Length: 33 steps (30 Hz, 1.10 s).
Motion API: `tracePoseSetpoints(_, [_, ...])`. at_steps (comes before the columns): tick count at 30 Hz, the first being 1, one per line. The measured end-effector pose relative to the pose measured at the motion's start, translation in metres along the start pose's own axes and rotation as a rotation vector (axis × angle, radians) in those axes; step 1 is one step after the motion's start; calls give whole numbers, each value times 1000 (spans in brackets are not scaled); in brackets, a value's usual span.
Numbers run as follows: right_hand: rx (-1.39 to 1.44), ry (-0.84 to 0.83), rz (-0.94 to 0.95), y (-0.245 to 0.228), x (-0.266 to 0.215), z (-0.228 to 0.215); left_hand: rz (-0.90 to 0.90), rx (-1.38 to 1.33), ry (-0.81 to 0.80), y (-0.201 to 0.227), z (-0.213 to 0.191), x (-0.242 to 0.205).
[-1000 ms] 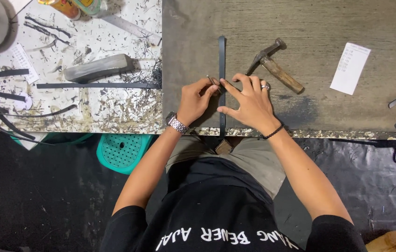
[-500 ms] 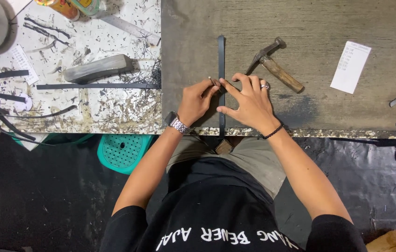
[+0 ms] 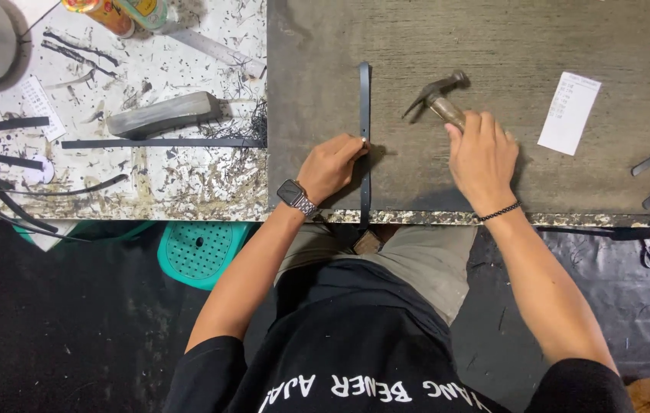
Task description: Using a hammer and a punch tool to create holes at regular intervals along a leather strap on a workbench.
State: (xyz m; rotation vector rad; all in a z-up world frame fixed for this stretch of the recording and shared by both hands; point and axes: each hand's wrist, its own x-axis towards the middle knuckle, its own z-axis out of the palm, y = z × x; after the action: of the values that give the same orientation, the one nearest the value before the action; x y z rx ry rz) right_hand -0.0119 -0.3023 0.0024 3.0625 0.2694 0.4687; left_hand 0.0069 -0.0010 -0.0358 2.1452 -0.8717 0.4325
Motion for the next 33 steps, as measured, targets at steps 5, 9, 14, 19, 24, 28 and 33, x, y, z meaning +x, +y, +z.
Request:
tracePoseSetpoints(5, [725,-281,331,-14,0,-49,-25,-44,-54,-6,3,-3])
tracePoseSetpoints(9, [883,-50,118,-39,-11,-98,-71,-146,-31,4,-6,6])
tracePoseSetpoints(14, [707,199,30,-41,-14,-79,-197,-324,24,8,-17,14])
tracePoseSetpoints(19, [17,285,-18,-24,-1,-19,-234,-331,7,13,-26,19])
tracePoseSetpoints(24, [52,181,-47,-38,8,-14,-255,-353,18,14,-27,19])
tracePoseSetpoints(28, [437,32,-289,-69,6,1,-247,-344,9,18,-33,24])
tracePoseSetpoints(33, [406,-59,-322,-85,5,-17,-255,-337,2,16,-33,23])
